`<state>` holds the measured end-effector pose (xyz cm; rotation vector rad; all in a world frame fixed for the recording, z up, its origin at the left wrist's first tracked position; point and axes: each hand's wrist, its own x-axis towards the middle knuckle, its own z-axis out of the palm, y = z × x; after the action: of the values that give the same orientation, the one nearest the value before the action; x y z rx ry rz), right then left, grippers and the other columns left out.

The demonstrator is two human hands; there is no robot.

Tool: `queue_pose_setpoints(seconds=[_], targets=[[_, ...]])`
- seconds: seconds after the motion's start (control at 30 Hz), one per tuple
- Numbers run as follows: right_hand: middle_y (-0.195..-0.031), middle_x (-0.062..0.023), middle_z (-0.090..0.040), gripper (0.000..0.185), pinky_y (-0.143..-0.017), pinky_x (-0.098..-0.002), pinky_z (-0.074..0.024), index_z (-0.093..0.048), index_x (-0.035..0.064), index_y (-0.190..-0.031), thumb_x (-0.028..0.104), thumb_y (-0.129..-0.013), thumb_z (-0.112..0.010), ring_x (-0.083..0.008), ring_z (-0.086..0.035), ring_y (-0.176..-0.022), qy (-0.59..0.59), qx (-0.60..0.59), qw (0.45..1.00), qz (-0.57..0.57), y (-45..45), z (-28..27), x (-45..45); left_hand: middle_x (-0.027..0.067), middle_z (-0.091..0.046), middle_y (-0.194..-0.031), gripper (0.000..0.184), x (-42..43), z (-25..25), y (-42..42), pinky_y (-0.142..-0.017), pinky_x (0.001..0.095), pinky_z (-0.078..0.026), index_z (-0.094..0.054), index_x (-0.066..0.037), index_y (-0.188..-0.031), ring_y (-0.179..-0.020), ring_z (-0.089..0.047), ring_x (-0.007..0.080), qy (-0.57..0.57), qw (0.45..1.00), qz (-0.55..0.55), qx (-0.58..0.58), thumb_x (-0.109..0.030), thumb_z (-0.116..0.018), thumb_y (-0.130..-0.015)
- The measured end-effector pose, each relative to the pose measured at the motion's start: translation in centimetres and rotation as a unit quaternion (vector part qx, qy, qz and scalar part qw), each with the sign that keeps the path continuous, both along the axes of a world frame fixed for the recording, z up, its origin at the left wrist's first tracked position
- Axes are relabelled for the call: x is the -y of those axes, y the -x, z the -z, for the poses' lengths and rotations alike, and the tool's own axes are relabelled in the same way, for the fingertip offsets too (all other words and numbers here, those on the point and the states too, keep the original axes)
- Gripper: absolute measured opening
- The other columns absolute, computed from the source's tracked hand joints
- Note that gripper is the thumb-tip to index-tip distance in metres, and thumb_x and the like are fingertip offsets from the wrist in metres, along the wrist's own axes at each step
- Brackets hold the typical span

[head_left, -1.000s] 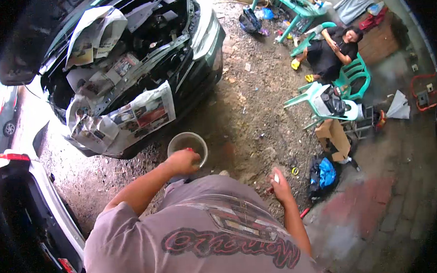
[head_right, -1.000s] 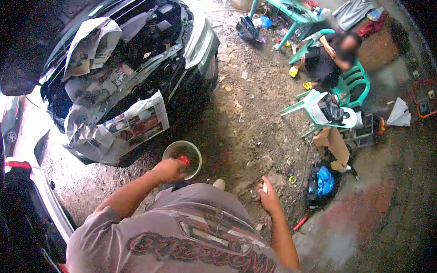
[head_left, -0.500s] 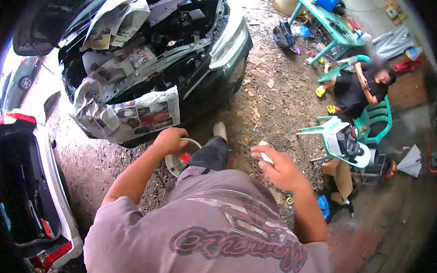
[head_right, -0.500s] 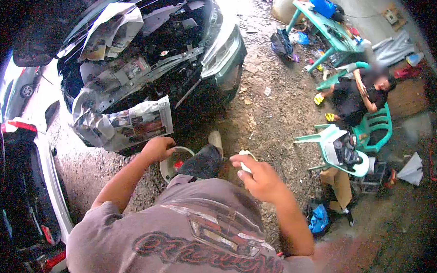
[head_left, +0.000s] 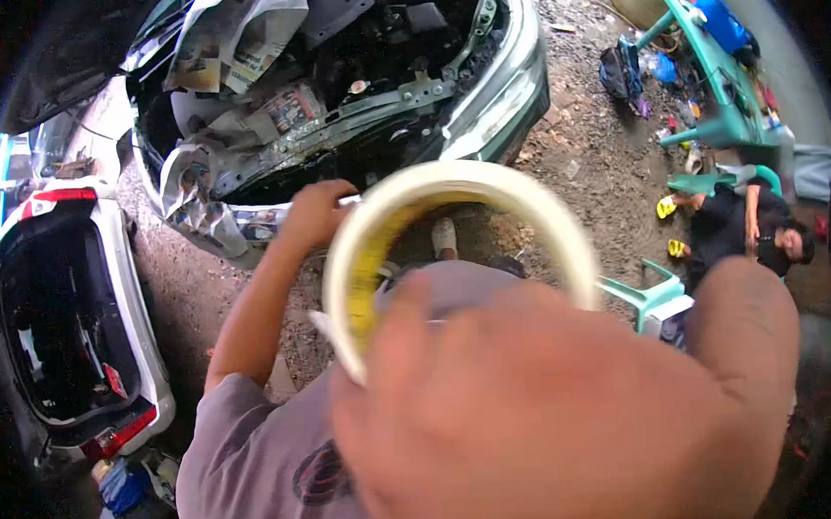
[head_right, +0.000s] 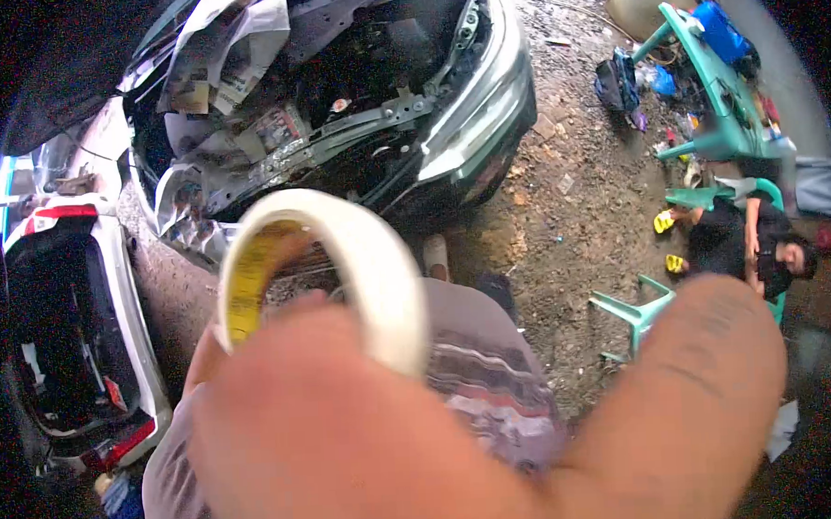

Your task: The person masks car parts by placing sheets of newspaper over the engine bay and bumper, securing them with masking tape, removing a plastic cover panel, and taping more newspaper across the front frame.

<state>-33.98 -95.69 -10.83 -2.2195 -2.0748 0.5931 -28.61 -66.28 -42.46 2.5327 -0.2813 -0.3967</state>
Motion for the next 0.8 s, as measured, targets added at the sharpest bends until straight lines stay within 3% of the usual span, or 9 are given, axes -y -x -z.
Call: queue_pose_setpoints(seconds=[0.07, 0.13, 0.2, 0.23, 0.37, 0.53, 0.57, 0.67, 0.8], targets=[[-0.099, -0.0226, -0.071, 0.031, -0.056, -0.0456, -0.0583, -0.069, 0.0057, -0.116, 0.018, -0.088, -0.065, -0.0346, -0.072, -0.068, 0.003, -0.002, 0.998, -0.062, -4.0, 1.2, -0.6, 0.0186, -0.077, -0.105, 0.033, -0.6, -1.6, -2.0, -0.081, 0.0453, -0.058, -0.076, -0.007, -0.114, -0.091, -0.075, 0.0364, 0.043, 0.999, 0.016, 0.027, -0.027, -0.078, -0.088], [-0.098, -0.0236, -0.071, 0.029, -0.057, -0.0462, -0.0586, -0.069, 0.0038, -0.114, 0.017, -0.088, -0.064, -0.0352, -0.073, -0.069, 0.008, -0.007, 0.995, -0.099, -7.9, 2.4, -0.5, 0.0186, -0.077, -0.104, 0.033, -1.3, -1.7, -3.8, -0.079, 0.0426, -0.058, -0.076, -0.006, -0.115, -0.091, -0.075, 0.0342, 0.026, 0.997, -0.059, 0.031, -0.023, -0.079, -0.087], [-0.097, -0.0247, -0.071, 0.028, -0.057, -0.0469, -0.0588, -0.07, 0.0019, -0.111, 0.017, -0.088, -0.064, -0.0357, -0.074, -0.071, 0.009, -0.017, 0.993, -0.118, -11.8, 3.8, 0.4, 0.0187, -0.076, -0.101, 0.034, -3.4, 0.3, -4.6, -0.079, 0.0406, -0.057, -0.075, -0.005, -0.117, -0.091, -0.075, 0.0323, 0.096, 0.966, -0.239, -0.019, -0.021, -0.08, -0.088], [-0.097, -0.0252, -0.071, 0.027, -0.057, -0.0472, -0.059, -0.07, 0.001, -0.11, 0.016, -0.088, -0.064, -0.036, -0.074, -0.071, 0.007, -0.03, 0.994, -0.108, -14.0, 4.7, 1.2, 0.0189, -0.075, -0.101, 0.036, -1.5, -2.2, -5.5, -0.081, 0.042, -0.057, -0.075, -0.005, -0.12, -0.091, -0.074, 0.0332, -0.031, 0.968, -0.244, 0.039, -0.021, -0.079, -0.089], [-0.093, -0.0221, -0.07, 0.024, -0.069, -0.0517, -0.0587, -0.069, 0.0012, -0.105, 0.016, -0.087, -0.065, -0.0394, -0.073, -0.08, -0.015, -0.118, 0.99, 0.079, -23.1, 11.2, 7.7, 0.0188, -0.075, -0.107, 0.041, -2.0, -2.0, -9.7, -0.083, 0.0455, -0.057, -0.072, -0.005, -0.126, -0.093, -0.073, 0.0362, -0.075, 0.945, -0.301, 0.098, -0.023, -0.077, -0.09], [-0.095, -0.0233, -0.07, 0.032, -0.082, -0.0537, -0.0564, -0.068, 0.0015, -0.116, 0.019, -0.09, -0.067, -0.0433, -0.071, -0.094, -0.015, -0.133, 0.969, 0.209, -32.4, 19.8, 14.4, 0.018, -0.068, -0.132, 0.05, -2.8, -1.4, -18.9, -0.102, 0.0487, -0.053, -0.066, -0.011, -0.135, -0.122, -0.065, 0.0376, -0.211, 0.889, -0.336, 0.227, -0.028, -0.075, -0.09], [-0.097, -0.0244, -0.069, 0.036, -0.086, -0.0544, -0.0558, -0.067, 0.0012, -0.122, 0.02, -0.092, -0.067, -0.0453, -0.07, -0.098, -0.018, -0.143, 0.956, 0.254, -33.9, 21.2, 15.4, 0.0177, -0.066, -0.136, 0.055, -1.1, -4.2, -21.4, -0.108, 0.0506, -0.05, -0.063, -0.01, -0.139, -0.13, -0.06, 0.0382, -0.185, 0.898, -0.362, 0.17, -0.031, -0.075, -0.089], [-0.116, -0.0269, -0.07, 0.045, -0.091, -0.0551, -0.0544, -0.066, 0.0072, -0.137, 0.026, -0.096, -0.067, -0.0478, -0.068, -0.102, 0.026, -0.179, 0.937, 0.299, -37.5, 24.4, 17.1, 0.0173, -0.066, -0.136, 0.058, -3.8, -2.1, -28.2, -0.108, 0.052, -0.05, -0.06, -0.01, -0.141, -0.13, -0.06, 0.0398, -0.23, 0.876, -0.355, 0.23, -0.033, -0.075, -0.089], [-0.113, -0.0267, -0.07, 0.048, -0.089, -0.0542, -0.0554, -0.064, 0.0072, -0.14, 0.025, -0.096, -0.068, -0.0469, -0.069, -0.101, 0.034, -0.183, 0.927, 0.325, -39.3, 25.5, 17.4, 0.0254, -0.06, -0.143, 0.065, -10.2, -0.9, -36.4, -0.109, 0.0538, -0.049, -0.057, -0.005, -0.143, -0.129, -0.059, 0.0471, -0.262, 0.873, -0.333, 0.241, -0.037, -0.075, -0.089]])
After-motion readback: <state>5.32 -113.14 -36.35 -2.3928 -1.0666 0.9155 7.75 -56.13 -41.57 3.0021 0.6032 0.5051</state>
